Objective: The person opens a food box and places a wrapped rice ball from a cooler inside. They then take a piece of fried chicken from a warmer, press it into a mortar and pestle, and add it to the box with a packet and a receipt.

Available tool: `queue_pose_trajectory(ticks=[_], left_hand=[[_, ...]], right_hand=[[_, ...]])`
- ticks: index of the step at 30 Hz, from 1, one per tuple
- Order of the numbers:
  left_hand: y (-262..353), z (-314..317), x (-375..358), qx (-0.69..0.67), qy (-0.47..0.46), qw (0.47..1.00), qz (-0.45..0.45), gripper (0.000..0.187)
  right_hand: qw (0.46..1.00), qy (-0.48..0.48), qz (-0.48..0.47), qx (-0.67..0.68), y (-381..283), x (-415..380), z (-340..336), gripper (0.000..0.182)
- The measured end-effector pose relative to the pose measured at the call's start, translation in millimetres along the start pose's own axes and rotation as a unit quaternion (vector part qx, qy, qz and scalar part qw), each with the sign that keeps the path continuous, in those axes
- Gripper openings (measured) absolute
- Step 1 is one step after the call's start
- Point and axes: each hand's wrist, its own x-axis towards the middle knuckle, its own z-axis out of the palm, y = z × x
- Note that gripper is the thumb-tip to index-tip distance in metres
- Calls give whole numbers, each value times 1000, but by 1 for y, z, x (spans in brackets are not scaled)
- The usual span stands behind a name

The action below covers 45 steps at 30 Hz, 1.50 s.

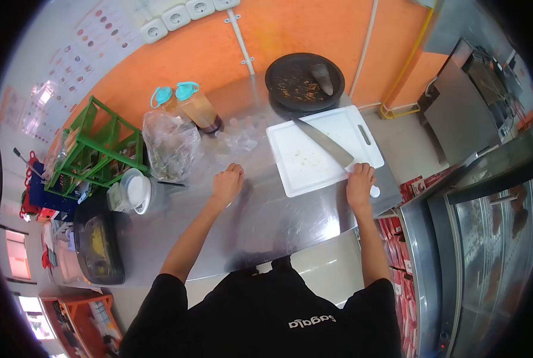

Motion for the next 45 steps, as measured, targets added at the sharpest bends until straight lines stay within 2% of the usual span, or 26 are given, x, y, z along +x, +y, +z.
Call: queue_pose_trajectory(ticks=[2,5,6,8,11,13,15,16,18,20,22,23,25,26,27,28,31,32,33,34,36,37,39,41,43,45], left_hand=[[-2,-13,2,-10,14,1000,10,7],[6,-31,-21,-56,43,997,22,5],[12,-33,-22,-64,51,996,27,5],[18,-45,-38,-77,66,993,52,6],[35,-66,-69,-99,43,992,60,8],[42,-79,-88,-104,49,990,78,9],[40,-84,-111,-117,46,987,100,9],[40,-85,-119,-128,62,985,100,9],[39,-86,-132,-148,76,976,143,9],[34,-84,-147,-198,95,966,135,10],[30,-84,-160,-242,52,960,129,10],[33,-88,-165,-259,37,950,173,10],[41,-96,-187,-311,-11,943,116,5],[48,-98,-199,-325,-23,937,130,5],[60,-103,-212,-318,-13,928,196,5],[68,-106,-221,-301,2,918,260,6],[96,-107,-250,-383,-26,880,280,8],[104,-110,-258,-407,-19,870,279,18],[111,-110,-263,-404,-27,867,292,18],[120,-111,-269,-416,-29,865,280,23],[136,-108,-281,-403,-55,869,282,37],[146,-104,-286,-396,-68,870,287,37],[166,-90,-296,-325,-167,859,358,32],[189,-67,-312,-288,-191,847,404,28],[216,-56,-339,-253,-213,834,442,25],[244,-46,-376,-258,-289,737,554,18]], right_hand=[[990,125,-54,28,-38,-10,-9,39],[921,76,-234,302,-102,-58,-4,34],[905,27,-291,308,-127,-71,-8,32],[880,28,-368,299,-165,-92,22,30],[885,77,-378,261,-200,-91,38,31],[896,48,-377,230,-212,-89,34,37],[947,-200,-216,124,-224,-93,22,38],[952,-193,-206,120,-222,-100,33,38],[925,26,-361,117,-213,-114,62,45],[920,-42,-385,60,-220,-134,66,52],[914,-21,-405,-6,-224,-155,65,61],[932,-4,-363,-21,-225,-168,61,61],[965,-72,-247,41,-221,-203,53,58],[971,-72,-225,31,-208,-218,53,58],[948,-60,-249,191,-193,-229,49,58],[895,-41,-273,352,-185,-236,47,59],[900,7,-205,384,-155,-274,28,68],[901,21,-198,386,-148,-289,18,68],[803,-7,-78,590,-154,-308,-9,71],[649,-34,43,759,-155,-324,-24,75],[608,-5,75,791,-137,-348,-17,77],[572,11,100,814,-132,-360,-22,80],[555,9,87,827,-120,-384,-26,80],[489,51,76,868,-97,-402,-30,80],[483,81,109,865,-63,-425,-35,79],[478,104,141,861,-21,-450,-34,79]])
